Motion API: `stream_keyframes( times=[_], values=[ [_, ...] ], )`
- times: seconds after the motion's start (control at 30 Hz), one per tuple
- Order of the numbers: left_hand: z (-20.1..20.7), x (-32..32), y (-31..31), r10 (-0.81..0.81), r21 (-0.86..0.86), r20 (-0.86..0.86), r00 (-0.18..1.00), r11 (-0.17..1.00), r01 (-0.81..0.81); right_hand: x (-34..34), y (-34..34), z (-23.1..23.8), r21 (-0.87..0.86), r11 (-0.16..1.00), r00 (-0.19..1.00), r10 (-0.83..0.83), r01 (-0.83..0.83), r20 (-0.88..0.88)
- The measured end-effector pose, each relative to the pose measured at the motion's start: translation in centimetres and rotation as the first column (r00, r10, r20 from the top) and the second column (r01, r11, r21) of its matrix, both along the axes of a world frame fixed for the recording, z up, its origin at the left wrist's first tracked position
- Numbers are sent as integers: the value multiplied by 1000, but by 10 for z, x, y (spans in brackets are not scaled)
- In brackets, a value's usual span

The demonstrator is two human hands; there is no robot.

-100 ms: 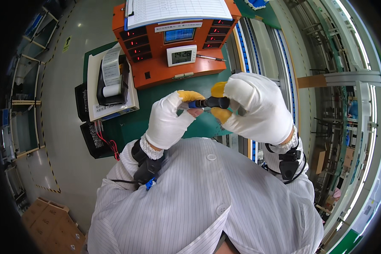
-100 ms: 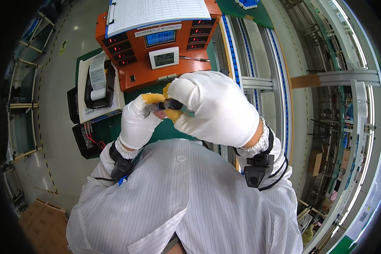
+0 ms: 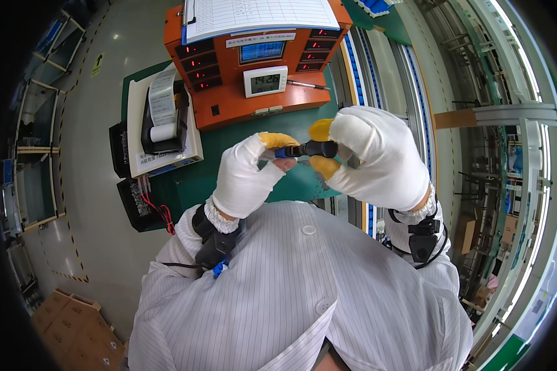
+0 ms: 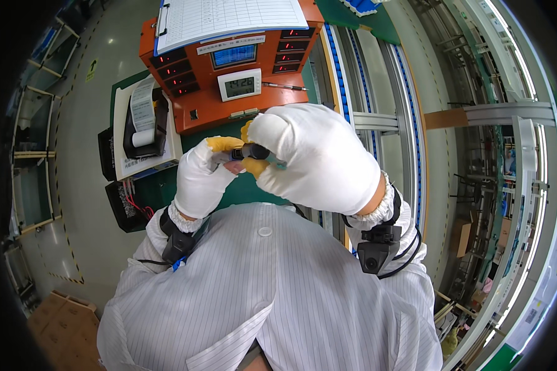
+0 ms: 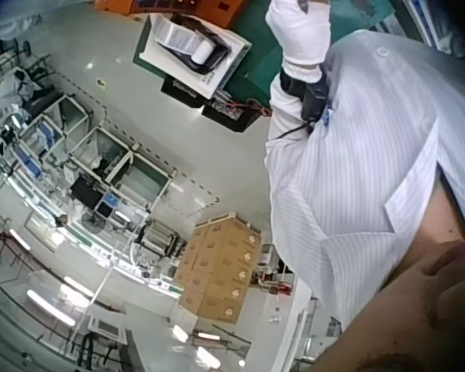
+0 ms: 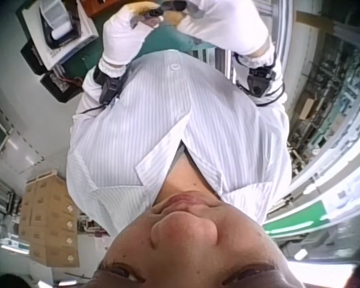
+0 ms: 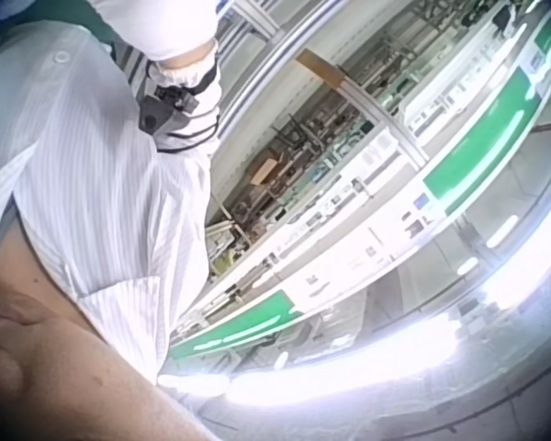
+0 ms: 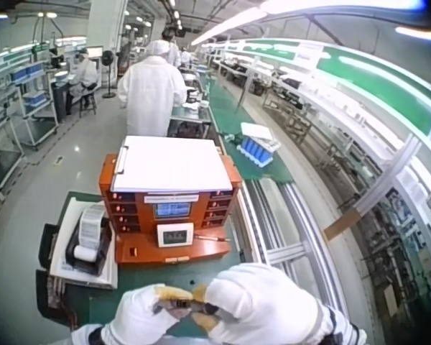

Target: Testing battery packs and circuit board assemblies using industrial testing equipment and probes.

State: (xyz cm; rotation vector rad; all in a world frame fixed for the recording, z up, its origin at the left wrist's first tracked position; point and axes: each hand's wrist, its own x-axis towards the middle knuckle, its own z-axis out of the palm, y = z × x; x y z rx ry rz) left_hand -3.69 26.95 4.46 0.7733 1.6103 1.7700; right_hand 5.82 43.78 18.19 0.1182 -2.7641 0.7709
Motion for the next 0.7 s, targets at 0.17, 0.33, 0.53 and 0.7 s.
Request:
stream_keyframes(
  times=[0.17,0.33,0.53,0.7],
  values=[
    [-1,1,0,7,13,20,1000,1000,-7,-1,1,-6,10,1000,999,11,-11,-38],
    [0,1,0,13,-27,-30,999,1000,-14,-1,3,-8,29,999,994,37,-34,-102],
    [-4,2,0,30,6,-39,999,1000,-30,1,2,-7,38,999,997,27,-24,-69],
    [-3,2,0,25,-8,-63,998,1000,-25,3,2,-5,48,999,999,11,-8,-53]
  ],
)
